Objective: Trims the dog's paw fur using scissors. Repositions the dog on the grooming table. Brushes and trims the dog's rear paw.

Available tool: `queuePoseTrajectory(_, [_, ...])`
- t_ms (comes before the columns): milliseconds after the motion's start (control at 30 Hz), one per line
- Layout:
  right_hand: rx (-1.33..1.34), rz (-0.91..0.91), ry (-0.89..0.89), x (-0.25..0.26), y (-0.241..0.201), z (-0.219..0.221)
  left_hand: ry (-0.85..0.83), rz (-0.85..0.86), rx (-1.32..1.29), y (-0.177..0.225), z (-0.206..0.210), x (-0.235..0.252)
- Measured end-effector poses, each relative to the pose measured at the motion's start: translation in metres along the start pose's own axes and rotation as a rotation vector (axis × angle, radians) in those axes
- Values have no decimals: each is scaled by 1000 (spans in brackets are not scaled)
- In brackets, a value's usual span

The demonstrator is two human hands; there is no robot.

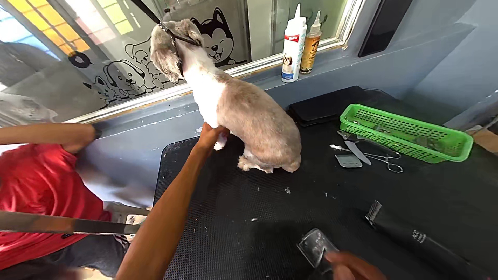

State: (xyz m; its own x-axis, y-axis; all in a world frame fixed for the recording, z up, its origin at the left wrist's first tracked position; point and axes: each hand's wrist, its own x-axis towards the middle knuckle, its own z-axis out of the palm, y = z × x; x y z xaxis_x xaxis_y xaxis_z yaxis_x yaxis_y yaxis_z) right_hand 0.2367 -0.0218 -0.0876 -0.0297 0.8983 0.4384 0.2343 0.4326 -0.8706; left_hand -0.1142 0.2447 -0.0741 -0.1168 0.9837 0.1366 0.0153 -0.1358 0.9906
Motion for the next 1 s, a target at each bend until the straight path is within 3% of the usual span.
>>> queuePoseTrajectory(100, [171,133,-119,51,-7,45,-111,-98,-159,25,-4,-12])
queuePoseTrajectory(267, [279,144,-137,95,8,137,-417,-280,-339,75,-2,-34])
queuePoseTrajectory(400, [306,195,-144,98,5,177,-428,-380,-472,104,18,-44])
queuePoseTrajectory(500, [281,106,-23,101,0,187,-416,-395,-502,111,30,-43])
queuePoseTrajectory(633, [55,-74,148,115,-10,184,-400,-366,-487,115,41,-45])
queuePoseTrajectory(767, [-163,-199,161,137,-22,175,-361,-381,-515,117,51,-48])
queuePoseTrajectory(800, [-213,-238,156,138,-23,176,-294,-418,-498,124,57,-52])
queuePoseTrajectory(867, [-265,-320,104,125,-26,177,26,-571,-375,153,83,-62])
queuePoseTrajectory(933, [-185,-396,-101,94,-29,178,-288,-406,-478,124,62,-48])
queuePoseTrajectory(1000, [-32,-467,-283,68,-32,176,-367,-354,-486,116,58,-41])
